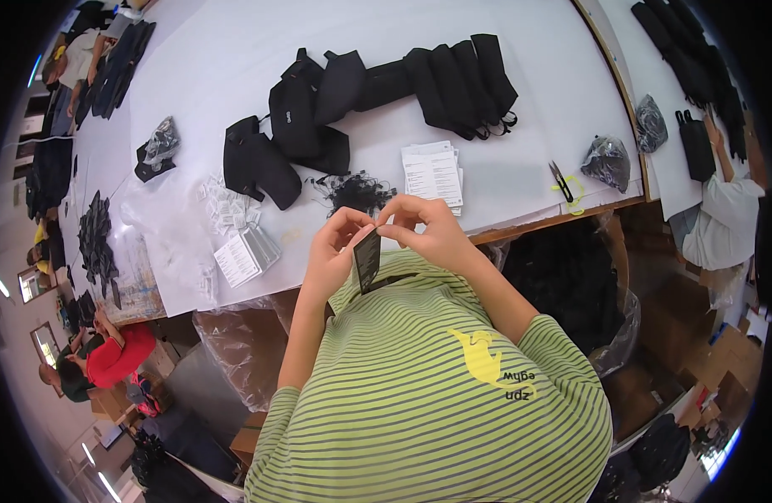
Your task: Assembling and organizing small black pouches by adding labels and fasteners.
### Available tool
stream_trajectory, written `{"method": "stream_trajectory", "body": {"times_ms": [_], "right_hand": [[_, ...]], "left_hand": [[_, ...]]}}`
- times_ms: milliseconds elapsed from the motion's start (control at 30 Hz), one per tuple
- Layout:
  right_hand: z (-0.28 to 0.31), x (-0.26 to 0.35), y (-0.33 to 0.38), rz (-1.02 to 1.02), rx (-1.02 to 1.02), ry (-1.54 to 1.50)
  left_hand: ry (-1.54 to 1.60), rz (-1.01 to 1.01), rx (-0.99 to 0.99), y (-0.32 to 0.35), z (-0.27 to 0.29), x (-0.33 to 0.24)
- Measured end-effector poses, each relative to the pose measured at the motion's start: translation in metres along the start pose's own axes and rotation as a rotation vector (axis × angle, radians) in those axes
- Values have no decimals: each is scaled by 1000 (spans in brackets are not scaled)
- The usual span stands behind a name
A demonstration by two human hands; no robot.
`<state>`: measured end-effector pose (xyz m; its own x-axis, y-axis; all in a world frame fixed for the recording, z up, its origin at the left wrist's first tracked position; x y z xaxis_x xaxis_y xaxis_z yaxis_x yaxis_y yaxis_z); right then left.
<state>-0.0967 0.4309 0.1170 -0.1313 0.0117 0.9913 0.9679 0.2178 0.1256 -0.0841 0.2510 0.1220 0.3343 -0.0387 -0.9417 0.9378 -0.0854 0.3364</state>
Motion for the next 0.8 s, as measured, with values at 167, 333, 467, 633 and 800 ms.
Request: {"method": "stream_trajectory", "body": {"times_ms": [167,333,467,633,800], "right_hand": [[21,-12,3,-279,-33,-402],[66,-39,8,-337,-100,-487],[106,-61,18,-396,-253,-640],[129,-61,30,-385,-430,-707],[132,-56,28,-392,-475,-784]], "left_hand": [[-42,-58,93,-24,-25,-11],[-154,-304,79,-96,-71,-9],[-780,-943,51,-151,-121,9],[-1100,-1037,72,-184,-164,34],[-1134,-1079,104,-192,-167,40]]}}
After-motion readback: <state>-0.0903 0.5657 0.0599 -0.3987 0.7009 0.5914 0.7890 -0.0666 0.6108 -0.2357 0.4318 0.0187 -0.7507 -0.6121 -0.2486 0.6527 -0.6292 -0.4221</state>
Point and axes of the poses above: each hand's wrist, its own y-axis away from the middle knuckle, its own z-axis out of the back of the hand, x = y × z, the point moved 2 cm from there along -y, towards the middle knuckle, and after that the axes turned 12 degrees about -x, right-handed, at the moved point
